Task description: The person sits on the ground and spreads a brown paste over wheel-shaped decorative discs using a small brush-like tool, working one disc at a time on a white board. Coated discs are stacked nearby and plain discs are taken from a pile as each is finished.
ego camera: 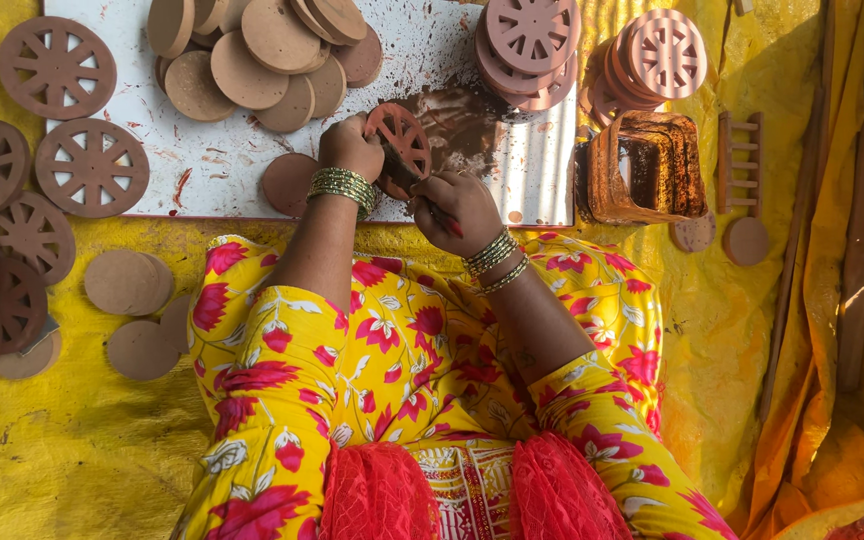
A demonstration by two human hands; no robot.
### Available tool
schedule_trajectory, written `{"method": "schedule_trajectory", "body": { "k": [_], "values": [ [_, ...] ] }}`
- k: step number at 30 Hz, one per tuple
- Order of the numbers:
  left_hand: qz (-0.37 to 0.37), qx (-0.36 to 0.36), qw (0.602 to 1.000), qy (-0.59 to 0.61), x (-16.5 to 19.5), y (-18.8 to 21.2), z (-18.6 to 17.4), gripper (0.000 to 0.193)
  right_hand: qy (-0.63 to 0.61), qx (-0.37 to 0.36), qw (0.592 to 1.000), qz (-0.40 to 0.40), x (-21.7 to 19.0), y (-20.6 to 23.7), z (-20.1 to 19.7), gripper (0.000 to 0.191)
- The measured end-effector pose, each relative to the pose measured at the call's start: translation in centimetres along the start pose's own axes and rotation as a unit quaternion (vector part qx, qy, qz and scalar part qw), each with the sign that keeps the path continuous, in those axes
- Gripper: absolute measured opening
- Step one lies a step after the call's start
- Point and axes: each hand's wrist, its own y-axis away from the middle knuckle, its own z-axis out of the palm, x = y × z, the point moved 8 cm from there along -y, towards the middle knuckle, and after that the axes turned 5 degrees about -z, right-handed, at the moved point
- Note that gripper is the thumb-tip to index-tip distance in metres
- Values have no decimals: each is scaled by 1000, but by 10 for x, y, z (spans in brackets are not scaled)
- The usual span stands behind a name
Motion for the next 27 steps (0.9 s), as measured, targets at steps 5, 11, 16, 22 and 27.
{"method": "schedule_trajectory", "body": {
  "k": [5, 11, 16, 22, 27],
  "values": [
    [-16, -19, 1000, -7, -5, -1, 2, 17, 7, -7, 1000, 22, 7, -3, -11, 14],
    [9, -13, 1000, 1, 3, 1, 2, 31, -67, -23, 997, -10, 4, -1, -10, 16],
    [-32, -61, 997, 22, 5, 6, 1, 34, -43, -18, 998, 51, 18, -5, -10, 12],
    [-43, -38, 997, 55, 0, -2, 3, 36, -61, -25, 998, 0, 7, -4, -24, 15],
    [-74, -40, 991, 101, -13, -6, 7, 35, -17, -31, 999, 14, 2, -8, -9, 14]
  ]
}}
